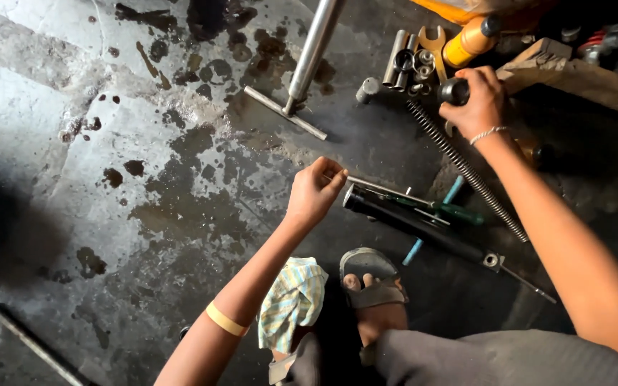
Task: The person cleans motorcycle fork and suspension components and organizes a tool chest.
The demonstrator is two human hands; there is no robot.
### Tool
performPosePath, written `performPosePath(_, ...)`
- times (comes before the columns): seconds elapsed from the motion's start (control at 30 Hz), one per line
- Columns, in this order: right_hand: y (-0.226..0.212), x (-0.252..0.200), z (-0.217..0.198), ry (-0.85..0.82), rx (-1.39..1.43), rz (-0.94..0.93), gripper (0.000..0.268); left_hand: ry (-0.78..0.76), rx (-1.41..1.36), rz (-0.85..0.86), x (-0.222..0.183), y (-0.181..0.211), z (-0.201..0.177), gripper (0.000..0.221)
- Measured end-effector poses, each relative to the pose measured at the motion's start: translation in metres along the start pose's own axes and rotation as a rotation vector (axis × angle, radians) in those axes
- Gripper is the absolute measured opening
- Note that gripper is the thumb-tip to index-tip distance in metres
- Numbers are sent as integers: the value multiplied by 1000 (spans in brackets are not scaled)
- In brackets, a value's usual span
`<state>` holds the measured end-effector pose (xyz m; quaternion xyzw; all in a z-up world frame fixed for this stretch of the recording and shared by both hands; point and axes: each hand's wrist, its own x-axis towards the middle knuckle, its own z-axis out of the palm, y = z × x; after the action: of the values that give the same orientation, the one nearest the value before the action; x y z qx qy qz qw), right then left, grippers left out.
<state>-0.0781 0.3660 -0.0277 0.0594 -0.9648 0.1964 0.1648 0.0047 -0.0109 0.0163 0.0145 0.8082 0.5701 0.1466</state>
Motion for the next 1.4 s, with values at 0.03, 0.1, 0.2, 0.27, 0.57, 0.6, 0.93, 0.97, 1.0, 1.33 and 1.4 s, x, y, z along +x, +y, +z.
performPosePath(0.03,8,2,3,-4,-2,-4,43,3,-5,-3,0,-1,0,21)
performPosePath(0.1,23,6,12,53,5,-25,47,14,-29,27,0,-5,-1,22)
performPosePath(0.2,25,18,26,93,141,20,50,-4,-11,-45,1,-4,-5,22)
performPosePath(0.27,1,35,19,93,187,1,51,-4,-7,-33,1,-8,-6,22)
performPosePath(0.57,-72,110,43,-80,133,-267,51,-14,-23,17,4,-12,-3,23)
performPosePath(0.6,-77,115,45,-105,88,-330,48,-22,-31,20,3,-12,-4,23)
performPosePath(0.93,-46,122,58,-215,36,-423,42,-17,-1,-142,3,-28,-22,21)
performPosePath(0.97,-44,119,56,-223,40,-359,38,-10,-28,-121,3,-30,-21,21)
performPosePath(1.0,-41,116,53,-232,44,-296,37,-1,-57,-101,3,-32,-20,21)
performPosePath(1.33,-76,-38,-47,-250,86,31,20,2,-84,32,-3,-14,-7,23)
performPosePath(1.4,-67,-72,-40,-264,-55,1,35,-50,-47,-23,-3,-3,-3,21)
